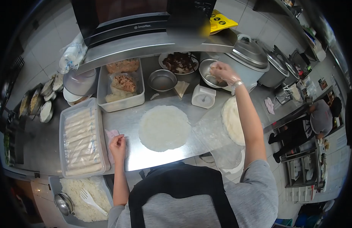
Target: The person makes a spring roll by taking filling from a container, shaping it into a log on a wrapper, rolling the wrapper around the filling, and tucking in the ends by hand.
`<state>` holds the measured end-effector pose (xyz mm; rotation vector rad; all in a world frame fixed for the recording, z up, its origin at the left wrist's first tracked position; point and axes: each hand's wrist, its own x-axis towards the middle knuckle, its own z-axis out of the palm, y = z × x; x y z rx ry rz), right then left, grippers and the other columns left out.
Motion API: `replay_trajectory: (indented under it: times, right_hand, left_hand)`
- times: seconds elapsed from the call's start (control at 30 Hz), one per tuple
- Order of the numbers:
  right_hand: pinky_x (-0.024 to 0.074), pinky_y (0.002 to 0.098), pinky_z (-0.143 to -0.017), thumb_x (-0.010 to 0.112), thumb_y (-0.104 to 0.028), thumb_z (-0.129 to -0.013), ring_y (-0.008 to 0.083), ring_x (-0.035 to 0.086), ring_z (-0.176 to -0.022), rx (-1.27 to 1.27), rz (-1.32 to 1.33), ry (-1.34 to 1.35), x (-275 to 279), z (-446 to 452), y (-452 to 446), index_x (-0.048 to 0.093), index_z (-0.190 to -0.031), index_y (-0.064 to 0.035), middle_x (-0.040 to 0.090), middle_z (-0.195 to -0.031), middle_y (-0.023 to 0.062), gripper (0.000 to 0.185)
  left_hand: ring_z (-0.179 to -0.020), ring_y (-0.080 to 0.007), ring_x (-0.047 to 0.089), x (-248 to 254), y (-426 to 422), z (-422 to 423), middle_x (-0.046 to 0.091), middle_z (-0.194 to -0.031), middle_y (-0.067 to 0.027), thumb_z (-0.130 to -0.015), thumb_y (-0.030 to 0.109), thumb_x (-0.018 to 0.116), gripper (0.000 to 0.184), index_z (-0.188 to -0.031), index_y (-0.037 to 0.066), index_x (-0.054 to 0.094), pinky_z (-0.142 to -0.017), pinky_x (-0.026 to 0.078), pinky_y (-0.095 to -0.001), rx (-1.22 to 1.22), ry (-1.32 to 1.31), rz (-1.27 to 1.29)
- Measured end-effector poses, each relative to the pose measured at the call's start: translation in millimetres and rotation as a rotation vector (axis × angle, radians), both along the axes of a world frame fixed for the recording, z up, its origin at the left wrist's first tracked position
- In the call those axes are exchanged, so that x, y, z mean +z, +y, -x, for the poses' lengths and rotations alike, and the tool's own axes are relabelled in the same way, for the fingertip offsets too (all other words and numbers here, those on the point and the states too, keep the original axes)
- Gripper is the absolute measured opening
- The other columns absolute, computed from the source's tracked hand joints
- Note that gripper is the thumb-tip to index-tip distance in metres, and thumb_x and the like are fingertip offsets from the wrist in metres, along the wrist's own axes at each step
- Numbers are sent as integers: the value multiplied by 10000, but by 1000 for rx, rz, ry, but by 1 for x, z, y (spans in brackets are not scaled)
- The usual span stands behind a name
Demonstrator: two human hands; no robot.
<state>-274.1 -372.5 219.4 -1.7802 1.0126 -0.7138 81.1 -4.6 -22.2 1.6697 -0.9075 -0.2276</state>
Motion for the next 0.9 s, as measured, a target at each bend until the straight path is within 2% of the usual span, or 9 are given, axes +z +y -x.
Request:
replay_trajectory:
  times: [0.07,0.1,0.27,0.33,0.43,0.53,0.7,0.8,0.9]
  right_hand:
    - [435,244,-652,656,-216,-845,97,527,-740,135,167,208,-15,-4,-18,619,-995,-39,587,-839,4,235]
    - [425,248,-648,659,-221,-848,85,509,-728,210,106,226,-12,-9,-22,631,-959,-39,589,-857,2,215]
    - [449,231,-640,648,-237,-884,75,538,-713,197,33,73,5,-8,-12,642,-956,-42,636,-852,4,207]
    - [443,218,-581,639,-231,-898,62,541,-662,126,32,217,28,-4,-3,649,-929,-41,647,-833,-1,193]
    - [413,208,-520,641,-198,-892,52,526,-618,124,81,111,38,3,0,648,-894,-40,639,-806,-3,158]
    - [418,204,-534,615,-196,-897,45,565,-696,155,202,154,40,15,-10,661,-930,-71,631,-779,-38,137]
    - [432,216,-523,658,-6,-782,88,570,-616,55,240,-44,31,19,-3,570,-721,-17,626,-725,41,108]
    - [439,219,-530,682,-7,-756,95,577,-624,-7,271,-111,24,18,-2,608,-751,-11,639,-738,50,75]
    - [440,225,-526,706,-57,-749,90,578,-628,114,231,-58,5,17,-12,660,-840,3,647,-745,51,119]
  left_hand:
    - [-616,-62,492,-4,0,-1,607,-749,0,-840,36,649,127,-945,-22,691,-565,419,-208,-6,-3,19]
    - [-619,-62,495,-4,0,-1,607,-747,0,-841,37,648,131,-951,-20,691,-568,420,-207,1,-12,19]
    - [-628,-61,504,-6,0,0,607,-745,3,-846,45,652,135,-958,-18,690,-580,427,-204,20,-33,-16]
    - [-630,-56,502,-6,0,0,609,-754,7,-853,55,659,139,-965,-22,686,-584,427,-204,26,10,5]
    - [-635,-52,505,-8,-1,0,609,-751,11,-860,61,662,146,-976,-25,683,-587,427,-202,34,33,8]
    - [-606,-62,495,-9,-2,-1,585,-687,3,-850,65,663,122,-937,-17,690,-548,411,-217,58,-13,9]
    - [-572,-55,480,-6,-3,2,579,-658,12,-851,73,669,123,-941,-7,691,-518,395,-217,35,67,13]
    - [-556,-51,474,-13,-5,-3,577,-648,13,-851,70,666,122,-944,-5,691,-500,387,-218,34,17,34]
    - [-559,-57,481,-14,-2,-3,583,-660,9,-849,63,659,118,-940,-5,693,-506,396,-218,46,-5,16]
